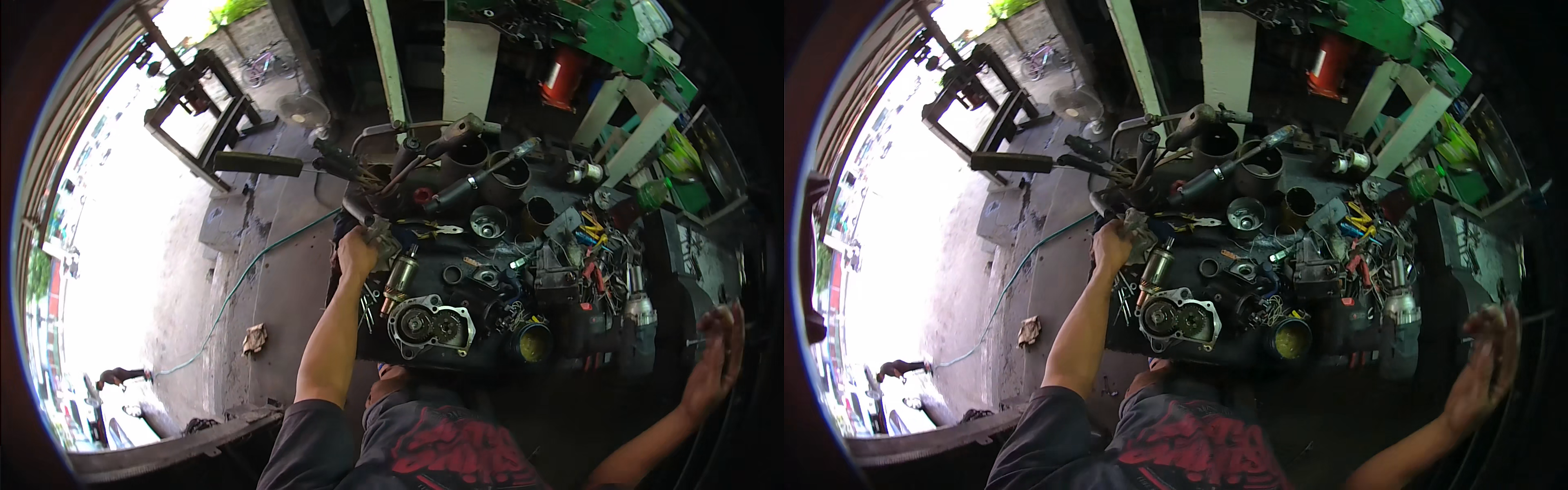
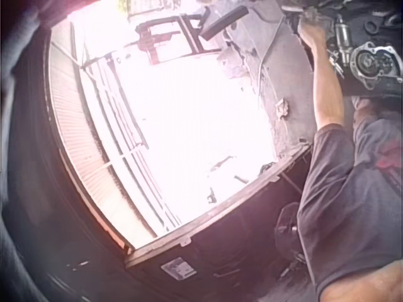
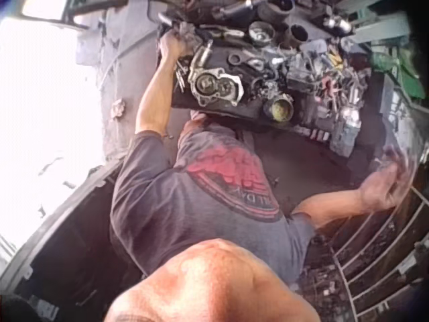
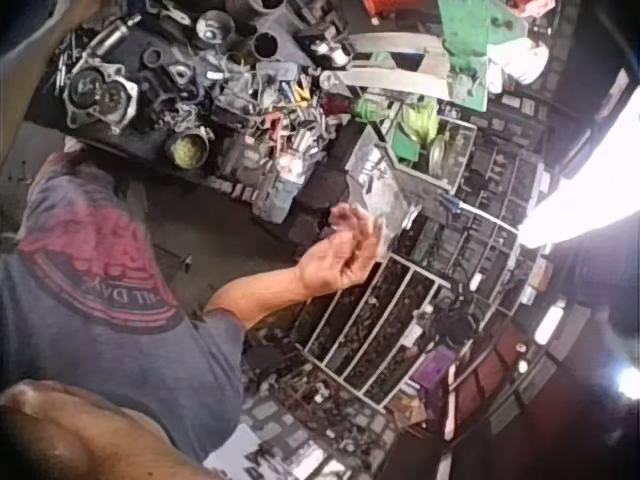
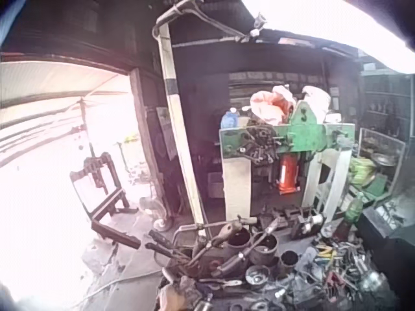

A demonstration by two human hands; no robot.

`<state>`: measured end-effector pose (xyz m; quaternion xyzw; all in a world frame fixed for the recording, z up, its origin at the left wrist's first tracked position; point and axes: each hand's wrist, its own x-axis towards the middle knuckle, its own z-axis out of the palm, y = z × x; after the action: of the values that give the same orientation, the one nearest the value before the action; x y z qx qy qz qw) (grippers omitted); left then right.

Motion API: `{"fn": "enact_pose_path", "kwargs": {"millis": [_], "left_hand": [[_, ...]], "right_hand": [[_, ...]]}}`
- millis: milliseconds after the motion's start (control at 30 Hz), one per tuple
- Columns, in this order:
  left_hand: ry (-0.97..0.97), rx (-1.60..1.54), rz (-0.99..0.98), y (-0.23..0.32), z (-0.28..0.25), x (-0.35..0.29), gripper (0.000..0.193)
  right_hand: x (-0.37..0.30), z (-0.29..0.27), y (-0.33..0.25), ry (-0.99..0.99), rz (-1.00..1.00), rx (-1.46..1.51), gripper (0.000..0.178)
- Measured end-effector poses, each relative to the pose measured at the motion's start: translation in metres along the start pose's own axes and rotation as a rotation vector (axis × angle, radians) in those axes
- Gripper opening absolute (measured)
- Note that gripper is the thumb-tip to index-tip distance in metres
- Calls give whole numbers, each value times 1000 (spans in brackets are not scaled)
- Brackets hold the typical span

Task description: The person assembles small mechanical components on a cluttered workbench. They apply grease to a cylindrical part, insert it into a housing, and use a hammer to tap it into place. They then clean the housing with a rag and spray lubricant before inserting a bolt.

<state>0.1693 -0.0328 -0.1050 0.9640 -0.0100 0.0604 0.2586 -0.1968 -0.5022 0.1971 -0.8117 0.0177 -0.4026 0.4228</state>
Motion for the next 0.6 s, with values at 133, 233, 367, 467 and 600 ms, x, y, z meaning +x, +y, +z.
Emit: {"fn": "enact_pose_path", "kwargs": {"millis": [133,233,367,467,600], "left_hand": [[-178,-894,-112,-43,-53,-1,37],[-337,-1688,-245,-37,-122,-39,37],[-300,-1983,-361,-4,-160,-94,40],[-141,-1273,-198,-19,-157,-80,51],[-198,-1371,-174,-53,-140,-64,44]], "right_hand": [[-84,162,-73,-49,91,289,41],[-90,306,-88,-350,61,-101,61],[-95,470,-109,-547,-277,-582,71],[-118,519,-108,-711,-367,-609,60],[-134,532,-98,-702,-241,-335,43]]}}
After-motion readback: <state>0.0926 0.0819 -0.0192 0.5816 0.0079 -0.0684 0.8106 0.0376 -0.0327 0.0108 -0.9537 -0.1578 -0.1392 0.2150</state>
